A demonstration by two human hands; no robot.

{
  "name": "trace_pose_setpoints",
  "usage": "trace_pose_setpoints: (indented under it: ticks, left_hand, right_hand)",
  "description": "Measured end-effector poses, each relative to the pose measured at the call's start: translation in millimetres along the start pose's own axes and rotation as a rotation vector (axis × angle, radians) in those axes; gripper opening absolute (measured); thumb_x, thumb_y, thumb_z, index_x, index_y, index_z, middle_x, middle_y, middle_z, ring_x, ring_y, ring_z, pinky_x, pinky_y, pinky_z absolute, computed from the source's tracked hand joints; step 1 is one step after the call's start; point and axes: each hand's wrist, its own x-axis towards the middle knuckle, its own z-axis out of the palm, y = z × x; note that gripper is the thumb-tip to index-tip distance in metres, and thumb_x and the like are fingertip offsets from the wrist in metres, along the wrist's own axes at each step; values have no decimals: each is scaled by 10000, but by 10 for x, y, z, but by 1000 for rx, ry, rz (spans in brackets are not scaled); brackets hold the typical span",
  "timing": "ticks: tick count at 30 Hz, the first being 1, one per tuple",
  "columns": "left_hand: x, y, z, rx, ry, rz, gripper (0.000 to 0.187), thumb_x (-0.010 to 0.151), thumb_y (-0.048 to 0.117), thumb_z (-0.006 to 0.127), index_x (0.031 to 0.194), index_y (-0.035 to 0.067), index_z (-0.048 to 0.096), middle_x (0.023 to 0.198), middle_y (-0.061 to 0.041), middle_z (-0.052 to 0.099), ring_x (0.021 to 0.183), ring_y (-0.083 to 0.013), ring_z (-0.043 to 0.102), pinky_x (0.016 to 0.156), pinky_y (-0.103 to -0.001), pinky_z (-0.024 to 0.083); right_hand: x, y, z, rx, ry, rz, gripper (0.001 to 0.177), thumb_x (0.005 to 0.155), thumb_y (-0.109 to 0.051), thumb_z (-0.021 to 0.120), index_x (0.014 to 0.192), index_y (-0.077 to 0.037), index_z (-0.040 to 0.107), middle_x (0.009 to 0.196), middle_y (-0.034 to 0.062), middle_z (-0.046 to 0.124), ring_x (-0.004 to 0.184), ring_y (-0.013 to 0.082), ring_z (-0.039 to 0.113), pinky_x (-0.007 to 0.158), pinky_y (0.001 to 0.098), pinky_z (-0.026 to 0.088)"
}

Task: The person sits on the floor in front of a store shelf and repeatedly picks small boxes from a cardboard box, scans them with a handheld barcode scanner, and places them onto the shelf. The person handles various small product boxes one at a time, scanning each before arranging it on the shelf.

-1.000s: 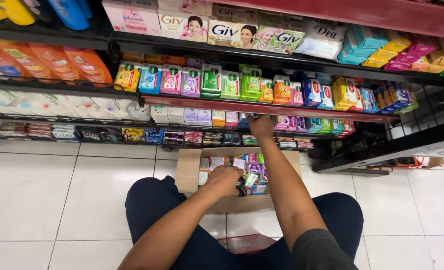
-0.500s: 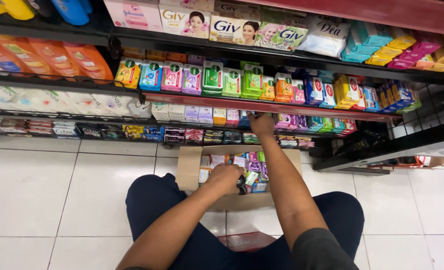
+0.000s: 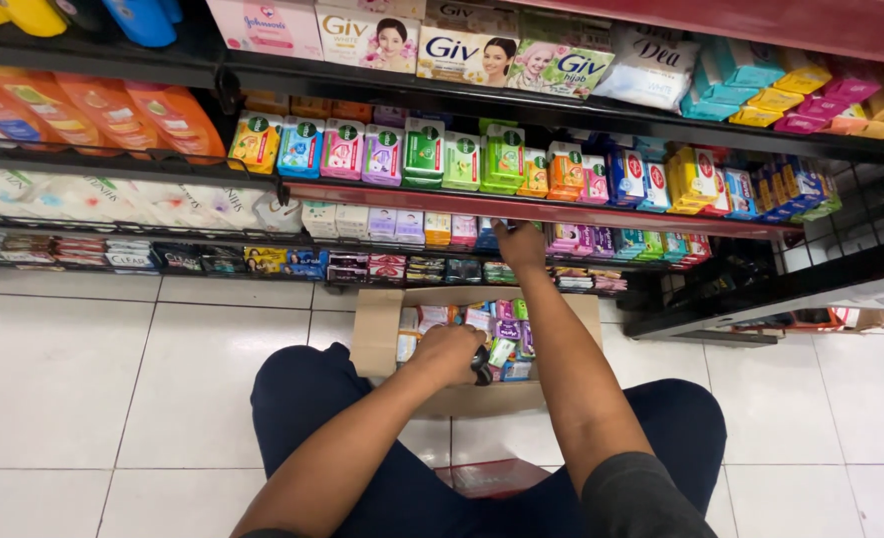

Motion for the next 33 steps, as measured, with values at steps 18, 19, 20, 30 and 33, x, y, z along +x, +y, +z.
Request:
trace_pose_setpoints:
  ticks: [18,19,20,30,33]
  left_hand:
    - [173,-102,240,-331,172,89,555,648,317,878,1097,75,657,1055,-177,701,1018,-391,672,860,-492,536]
    - [206,-104,272,-339,169,80,555,648,317,878,1097,75,657,1055,-177,701,1018,-391,672,860,-492,536]
    - [230,-101,315,-408,219,196,558,668,312,874,1119,73,647,1086,-176,696,1046,-387,668,884,-481,532]
    - [555,-394,980,-347,217,96,847,690,383,875,1344,-33,533,1279,-269,600,1149,-440,603,964,-489,495]
    - [533,-434,927,-175,-136,-194,750,756,465,812,1319,25,587,1268,-232,642,1153,-389,640,968,-476,521]
  right_hand:
    - [-1162,162,-1429,2,-1157,-437,688,796,-159,821,1413,-102,521,1330,87,621,1190,206,598,1020,367,465]
    - [-1271,209,-1432,2,-1169,-433,688,796,-159,821,1413,-102,521,1330,87,621,1190,206,598,1020,367,465]
    - [-1389,262,-1436,39,-1176,-327,713,782,-189,843,1409,-111,515,1318,77,631,1184,209,602,1014,363,479]
    - [-1383,847,-1174,-443,-954,-396,594,815,-258,698,1368,-85,566,1149,252,696,1075,428,660,924,483,521]
    - [-1233,1258,-1130,-741,-1008,-330,592,840,-184,648,1407,-66,528,1179,249,701,1108,422,670,938,504,522]
